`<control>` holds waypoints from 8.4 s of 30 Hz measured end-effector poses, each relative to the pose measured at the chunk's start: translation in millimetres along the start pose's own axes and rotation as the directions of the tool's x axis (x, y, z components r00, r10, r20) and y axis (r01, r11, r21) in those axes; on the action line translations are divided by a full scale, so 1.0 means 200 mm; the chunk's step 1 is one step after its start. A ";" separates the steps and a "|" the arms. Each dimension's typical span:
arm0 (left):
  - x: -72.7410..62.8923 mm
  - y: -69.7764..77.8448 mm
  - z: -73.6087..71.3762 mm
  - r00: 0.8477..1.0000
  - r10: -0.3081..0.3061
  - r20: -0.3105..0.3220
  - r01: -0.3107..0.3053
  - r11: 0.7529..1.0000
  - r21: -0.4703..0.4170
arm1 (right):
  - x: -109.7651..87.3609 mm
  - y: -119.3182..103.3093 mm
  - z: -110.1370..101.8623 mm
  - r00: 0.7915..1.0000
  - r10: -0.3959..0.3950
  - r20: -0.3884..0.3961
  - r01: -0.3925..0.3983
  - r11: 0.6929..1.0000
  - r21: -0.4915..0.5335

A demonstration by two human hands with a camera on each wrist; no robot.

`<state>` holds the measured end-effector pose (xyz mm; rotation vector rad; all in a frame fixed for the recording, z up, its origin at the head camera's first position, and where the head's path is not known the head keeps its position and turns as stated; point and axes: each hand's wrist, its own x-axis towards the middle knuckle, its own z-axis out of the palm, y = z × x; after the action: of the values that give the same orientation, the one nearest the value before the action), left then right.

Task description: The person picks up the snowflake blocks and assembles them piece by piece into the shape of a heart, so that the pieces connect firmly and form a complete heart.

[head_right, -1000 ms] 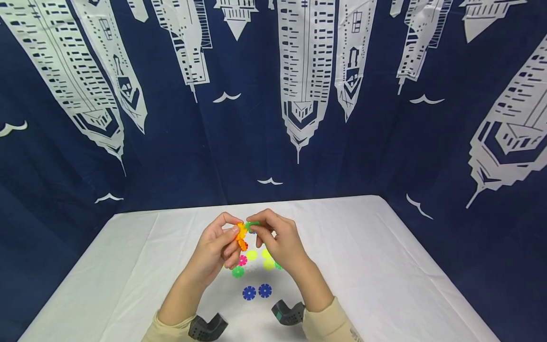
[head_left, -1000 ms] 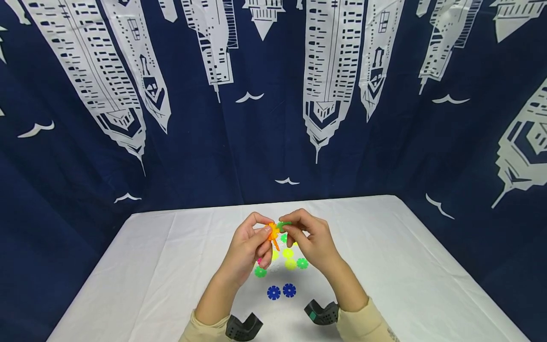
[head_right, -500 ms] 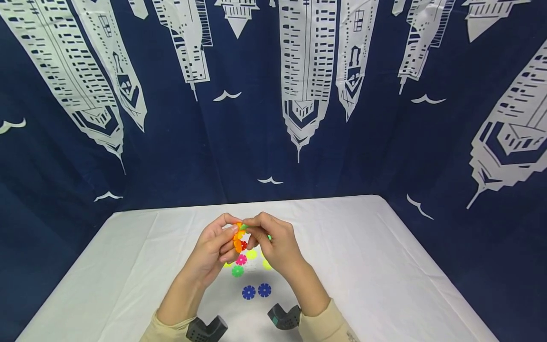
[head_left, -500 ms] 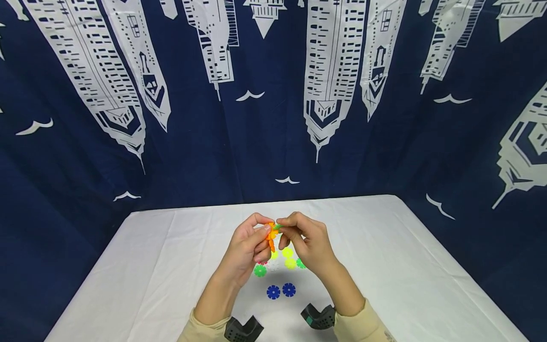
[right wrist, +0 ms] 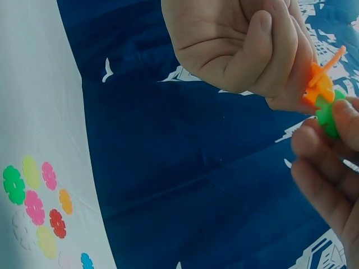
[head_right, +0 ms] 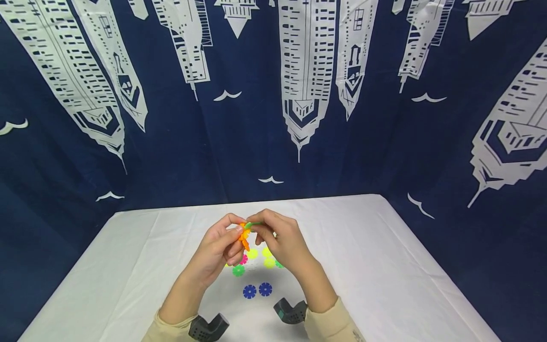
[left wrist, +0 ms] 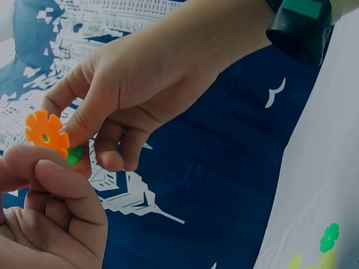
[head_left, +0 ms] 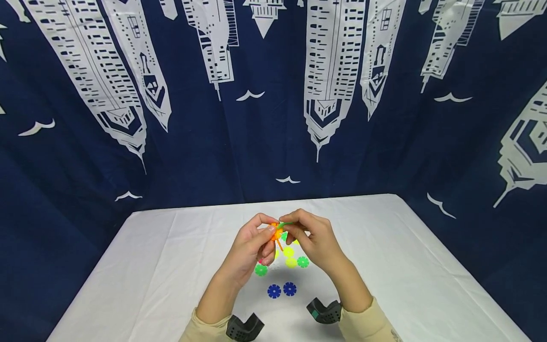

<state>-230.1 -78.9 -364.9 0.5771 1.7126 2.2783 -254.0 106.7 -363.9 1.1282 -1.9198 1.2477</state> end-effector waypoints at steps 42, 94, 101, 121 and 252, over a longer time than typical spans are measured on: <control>0.01 -0.01 -0.07 0.996 0.060 -0.062 -0.049 0.986 0.159 | -0.01 0.04 0.00 0.992 0.093 -0.087 -0.103 0.988 -0.117; 0.02 0.01 -0.14 0.988 0.047 -0.147 -0.006 0.963 0.270 | -0.28 0.47 0.18 0.697 0.517 0.496 -0.493 0.849 -0.192; 0.02 0.01 -0.14 0.990 0.038 -0.139 0.002 0.962 0.275 | -0.32 0.50 0.22 0.684 0.527 0.504 -0.472 0.847 -0.245; 0.03 -0.01 -0.15 0.995 0.035 -0.092 -0.007 0.956 0.295 | -0.33 0.45 0.27 0.653 0.599 0.463 -0.435 0.798 -0.417; 0.02 -0.02 -0.04 0.981 0.177 -0.075 -0.121 0.872 0.475 | -0.03 0.05 0.05 0.978 0.209 0.014 -0.208 0.960 0.189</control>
<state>-236.6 -83.3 -369.2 0.6987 2.3818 2.0199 -259.7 100.9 -376.0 1.0313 -1.9891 1.5750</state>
